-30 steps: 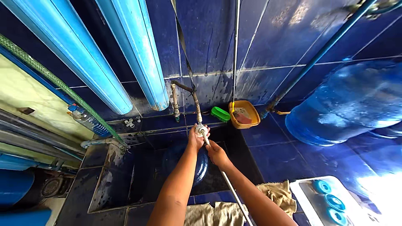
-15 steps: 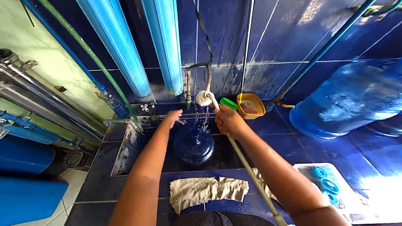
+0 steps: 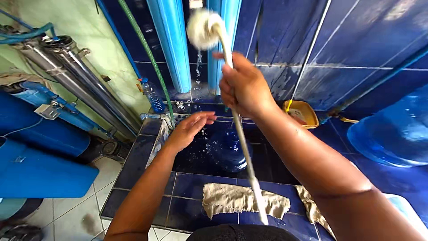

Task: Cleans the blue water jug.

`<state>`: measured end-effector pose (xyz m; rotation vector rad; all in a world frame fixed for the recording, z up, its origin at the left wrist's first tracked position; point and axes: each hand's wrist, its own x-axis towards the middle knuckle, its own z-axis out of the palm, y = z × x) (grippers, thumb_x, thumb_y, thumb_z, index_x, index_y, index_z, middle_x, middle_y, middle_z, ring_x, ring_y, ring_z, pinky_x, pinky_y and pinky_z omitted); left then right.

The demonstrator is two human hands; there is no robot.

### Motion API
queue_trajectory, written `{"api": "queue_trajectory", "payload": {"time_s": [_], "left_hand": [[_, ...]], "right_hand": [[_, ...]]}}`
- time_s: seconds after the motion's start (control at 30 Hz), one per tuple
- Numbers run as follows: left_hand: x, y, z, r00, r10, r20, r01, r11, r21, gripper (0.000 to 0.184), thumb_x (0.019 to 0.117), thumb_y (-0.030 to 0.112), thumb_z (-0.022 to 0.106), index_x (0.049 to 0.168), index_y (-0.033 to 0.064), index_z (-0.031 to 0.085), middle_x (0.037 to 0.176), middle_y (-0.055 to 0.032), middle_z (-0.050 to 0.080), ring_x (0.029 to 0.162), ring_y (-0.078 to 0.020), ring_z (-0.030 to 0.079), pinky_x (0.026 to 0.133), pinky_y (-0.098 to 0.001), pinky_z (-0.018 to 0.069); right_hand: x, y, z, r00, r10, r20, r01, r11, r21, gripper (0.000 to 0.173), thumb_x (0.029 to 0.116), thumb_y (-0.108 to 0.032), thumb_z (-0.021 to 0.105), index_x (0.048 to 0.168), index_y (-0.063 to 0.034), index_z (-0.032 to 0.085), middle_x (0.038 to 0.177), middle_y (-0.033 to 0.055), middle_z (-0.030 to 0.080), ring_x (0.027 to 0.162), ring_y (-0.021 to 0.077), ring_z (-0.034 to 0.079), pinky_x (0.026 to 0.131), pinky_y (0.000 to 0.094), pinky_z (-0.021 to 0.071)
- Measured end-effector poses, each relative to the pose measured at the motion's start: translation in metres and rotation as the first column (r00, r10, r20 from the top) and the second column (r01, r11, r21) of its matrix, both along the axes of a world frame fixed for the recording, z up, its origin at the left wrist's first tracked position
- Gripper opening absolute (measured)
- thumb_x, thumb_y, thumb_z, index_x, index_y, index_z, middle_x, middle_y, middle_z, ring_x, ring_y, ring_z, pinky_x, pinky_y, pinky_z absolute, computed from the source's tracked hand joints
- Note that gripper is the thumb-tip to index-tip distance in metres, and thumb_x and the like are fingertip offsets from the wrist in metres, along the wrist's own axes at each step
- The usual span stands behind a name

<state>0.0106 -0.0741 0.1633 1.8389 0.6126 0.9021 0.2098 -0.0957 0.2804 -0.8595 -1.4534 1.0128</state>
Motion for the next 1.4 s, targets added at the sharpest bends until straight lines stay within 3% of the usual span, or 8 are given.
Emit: {"api": "queue_trajectory", "payload": {"time_s": [0.2, 0.4, 0.63, 0.77, 0.87, 0.93, 1.2, 1.4], "left_hand": [[-0.001, 0.007, 0.064, 0.915, 0.312, 0.257, -0.378, 0.884, 0.275, 0.051, 0.1013, 0.018, 0.062, 0.144, -0.0028, 0.045, 0.124, -0.0088, 0.064, 0.099, -0.011, 0.068, 0.083, -0.028, 0.0602], [-0.016, 0.076, -0.054, 0.799, 0.578, -0.163, -0.564, 0.816, 0.127, 0.034, 0.1058, 0.016, 0.055, 0.137, 0.0025, 0.056, 0.113, -0.0161, 0.07, 0.089, -0.0242, 0.073, 0.08, -0.045, 0.0624], [-0.027, 0.144, -0.242, 0.616, 0.498, -0.611, -0.659, 0.75, -0.053, 0.039, 0.1073, 0.021, 0.052, 0.141, 0.0024, 0.054, 0.126, -0.0211, 0.066, 0.108, -0.0318, 0.069, 0.099, -0.049, 0.0546], [-0.034, 0.167, -0.301, 0.548, 0.478, -0.686, -0.714, 0.694, -0.087, 0.037, 0.1079, 0.019, 0.049, 0.141, 0.0033, 0.053, 0.132, -0.0196, 0.063, 0.115, -0.0307, 0.067, 0.101, -0.0476, 0.0534], [-0.039, 0.182, -0.325, 0.479, 0.489, -0.729, -0.754, 0.654, -0.057, 0.036, 0.1081, 0.018, 0.047, 0.141, 0.004, 0.053, 0.138, -0.0194, 0.06, 0.121, -0.0317, 0.064, 0.104, -0.0487, 0.0513], [-0.04, 0.191, -0.33, 0.426, 0.49, -0.761, -0.783, 0.621, -0.038, 0.037, 0.1088, 0.017, 0.045, 0.143, 0.0039, 0.052, 0.141, -0.0209, 0.058, 0.127, -0.0345, 0.06, 0.106, -0.0513, 0.0485], [-0.048, 0.231, -0.328, 0.218, 0.551, -0.805, -0.939, 0.345, -0.019, 0.058, 0.1001, 0.028, 0.063, 0.149, 0.0013, 0.046, 0.148, -0.0267, 0.05, 0.132, -0.0393, 0.055, 0.108, -0.0544, 0.0467], [-0.004, 0.155, -0.359, 0.559, 0.411, -0.72, -0.723, 0.668, -0.179, 0.07, 0.1003, 0.041, 0.061, 0.147, -0.0085, 0.045, 0.144, -0.0326, 0.051, 0.137, -0.0444, 0.048, 0.116, -0.0568, 0.0379]], "right_hand": [[-0.09, 0.068, 0.074, 0.985, -0.062, -0.158, 0.13, 0.875, 0.467, 0.035, 0.0952, 0.011, 0.047, 0.062, -0.0021, 0.05, 0.054, 0.0029, 0.047, 0.045, 0.0097, 0.048, 0.047, 0.0244, 0.0499], [-0.046, 0.102, -0.056, 0.973, 0.033, 0.23, -0.04, 0.999, 0.024, 0.055, 0.1092, -0.026, 0.047, 0.161, -0.0183, 0.033, 0.14, 0.0129, 0.06, 0.12, 0.0208, 0.064, 0.101, 0.0396, 0.0544], [0.117, 0.114, -0.289, 0.765, -0.622, -0.17, 0.296, 0.573, -0.764, 0.04, 0.1135, -0.024, 0.032, 0.144, -0.0007, 0.044, 0.127, 0.0149, 0.063, 0.107, 0.0209, 0.067, 0.09, 0.0363, 0.0553], [0.144, 0.085, -0.304, 0.93, -0.357, -0.09, 0.224, 0.743, -0.631, 0.05, 0.1098, -0.034, 0.038, 0.149, -0.0035, 0.043, 0.134, 0.0119, 0.063, 0.119, 0.0216, 0.064, 0.096, 0.0407, 0.0536], [0.147, 0.057, -0.329, 1.0, -0.016, 0.018, 0.022, 0.901, -0.433, 0.116, 0.0778, -0.078, 0.065, 0.156, -0.0006, 0.029, 0.153, 0.0132, 0.05, 0.14, 0.0237, 0.049, 0.114, 0.0428, 0.0435], [0.133, 0.043, -0.348, 0.99, 0.027, 0.136, 0.022, 0.939, -0.344, 0.128, 0.0682, -0.071, 0.08, 0.157, 0.003, 0.026, 0.151, 0.015, 0.051, 0.14, 0.0222, 0.049, 0.116, 0.04, 0.0423], [0.102, 0.069, -0.356, 0.857, -0.515, -0.011, 0.48, 0.806, -0.347, 0.056, 0.068, -0.005, 0.081, 0.119, 0.0015, 0.058, 0.107, 0.0087, 0.071, 0.103, 0.0169, 0.068, 0.091, 0.0335, 0.0592], [0.234, 0.067, -0.409, 0.625, -0.747, -0.226, 0.542, 0.623, -0.563, 0.052, 0.0951, -0.016, 0.058, 0.139, 0.0015, 0.037, 0.119, 0.0145, 0.067, 0.107, 0.0215, 0.068, 0.092, 0.0404, 0.0588]]}}
